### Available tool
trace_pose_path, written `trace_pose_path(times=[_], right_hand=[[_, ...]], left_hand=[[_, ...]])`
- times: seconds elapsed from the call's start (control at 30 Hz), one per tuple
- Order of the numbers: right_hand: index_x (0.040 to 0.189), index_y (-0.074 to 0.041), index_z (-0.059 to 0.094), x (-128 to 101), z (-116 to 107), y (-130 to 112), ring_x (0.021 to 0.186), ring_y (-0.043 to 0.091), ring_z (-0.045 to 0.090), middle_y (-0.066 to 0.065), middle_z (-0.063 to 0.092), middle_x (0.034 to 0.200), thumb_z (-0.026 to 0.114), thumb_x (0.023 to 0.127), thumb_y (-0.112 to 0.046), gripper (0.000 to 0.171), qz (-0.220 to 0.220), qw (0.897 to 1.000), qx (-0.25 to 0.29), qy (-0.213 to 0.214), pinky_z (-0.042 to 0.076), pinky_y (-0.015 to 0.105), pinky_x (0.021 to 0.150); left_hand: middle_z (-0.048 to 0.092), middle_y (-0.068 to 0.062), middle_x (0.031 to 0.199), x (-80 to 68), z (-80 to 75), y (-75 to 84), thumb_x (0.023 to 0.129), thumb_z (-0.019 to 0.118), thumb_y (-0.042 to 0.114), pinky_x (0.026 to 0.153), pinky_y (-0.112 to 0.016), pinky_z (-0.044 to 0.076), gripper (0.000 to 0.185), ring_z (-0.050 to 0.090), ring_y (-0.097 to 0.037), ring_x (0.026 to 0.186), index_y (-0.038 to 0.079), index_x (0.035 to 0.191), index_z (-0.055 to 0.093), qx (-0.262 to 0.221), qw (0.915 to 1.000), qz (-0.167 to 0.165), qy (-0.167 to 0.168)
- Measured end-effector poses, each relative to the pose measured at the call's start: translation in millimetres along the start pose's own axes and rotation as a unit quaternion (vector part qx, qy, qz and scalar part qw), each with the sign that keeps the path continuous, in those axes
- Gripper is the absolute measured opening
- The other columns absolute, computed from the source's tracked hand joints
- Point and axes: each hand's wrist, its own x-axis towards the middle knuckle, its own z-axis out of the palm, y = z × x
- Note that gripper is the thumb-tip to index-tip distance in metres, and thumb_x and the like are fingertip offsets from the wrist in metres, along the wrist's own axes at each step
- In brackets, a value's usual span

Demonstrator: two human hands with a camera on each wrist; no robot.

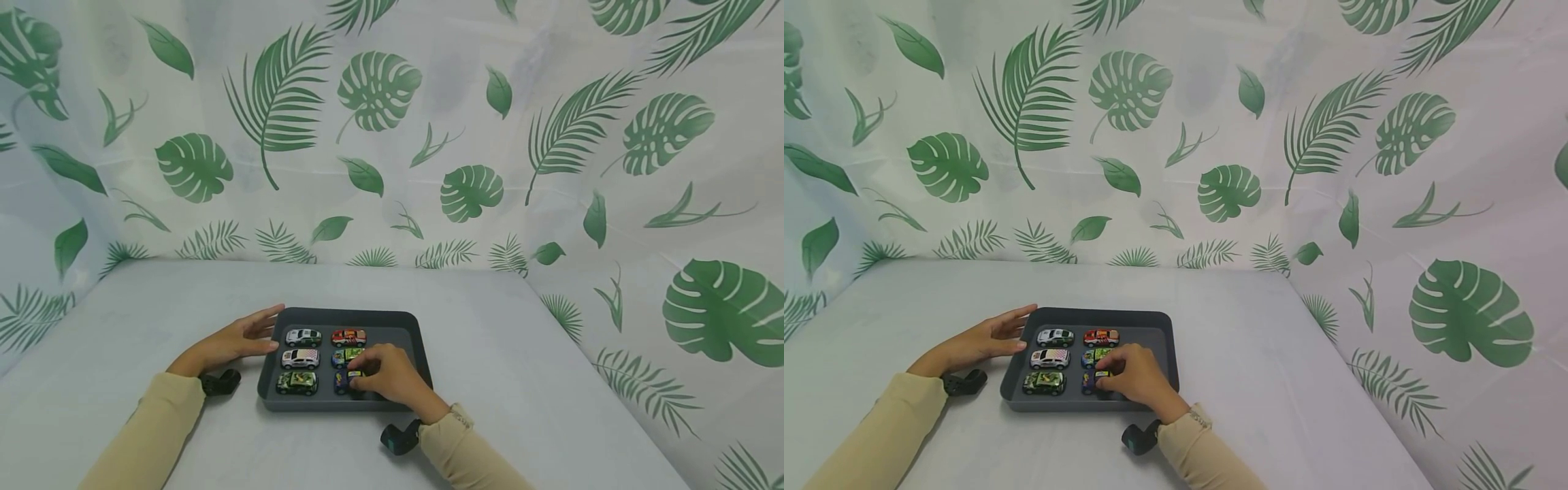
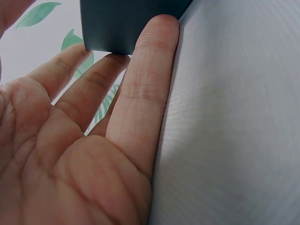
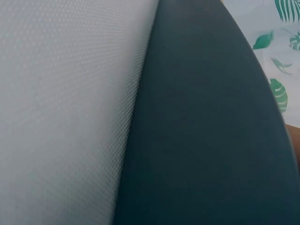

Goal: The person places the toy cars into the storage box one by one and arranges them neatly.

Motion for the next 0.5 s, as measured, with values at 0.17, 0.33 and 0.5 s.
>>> trace_pose_path(times=[0.17, 0.33, 0.5], right_hand=[[0.101, -0.008, 0.084, -1.2, 0.2, -3.2, 0.081, 0.005, 0.062, -0.001, 0.075, 0.095, 0.092, 0.085, -0.005, 0.018, -0.002, 1.0, -0.003, 0.004, 0.052, 0.025, 0.072], [0.102, -0.007, 0.084, -2.7, -0.3, -4.5, 0.081, 0.006, 0.061, -0.001, 0.074, 0.095, 0.092, 0.085, -0.005, 0.019, 0.001, 1.0, -0.003, 0.001, 0.052, 0.025, 0.071], [0.107, -0.008, 0.083, -4.5, -3.4, -1.3, 0.087, 0.01, 0.067, -0.001, 0.076, 0.1, 0.087, 0.091, -0.01, 0.016, -0.012, 1.0, -0.002, 0.005, 0.055, 0.028, 0.077]], left_hand=[[0.019, -0.034, 0.174, 0.1, 0.5, 0.9, 0.103, 0.077, 0.023, 0.123, -0.071, 0.028, 0.096, 0.02, -0.058, 0.159, 0.003, 0.173, 0.014, 0.004, 1.0, 0.0, 0.001], [0.021, -0.034, 0.173, -0.4, 0.8, 1.1, 0.103, 0.077, 0.024, 0.123, -0.071, 0.028, 0.096, 0.021, -0.058, 0.158, 0.003, 0.173, 0.015, 0.01, 0.9999, 0.007, 0.0], [0.021, -0.034, 0.173, -0.6, 1.6, -0.1, 0.104, 0.076, 0.023, 0.123, -0.071, 0.029, 0.096, 0.021, -0.058, 0.158, 0.002, 0.173, 0.014, 0.005, 1.0, 0.004, -0.003]])
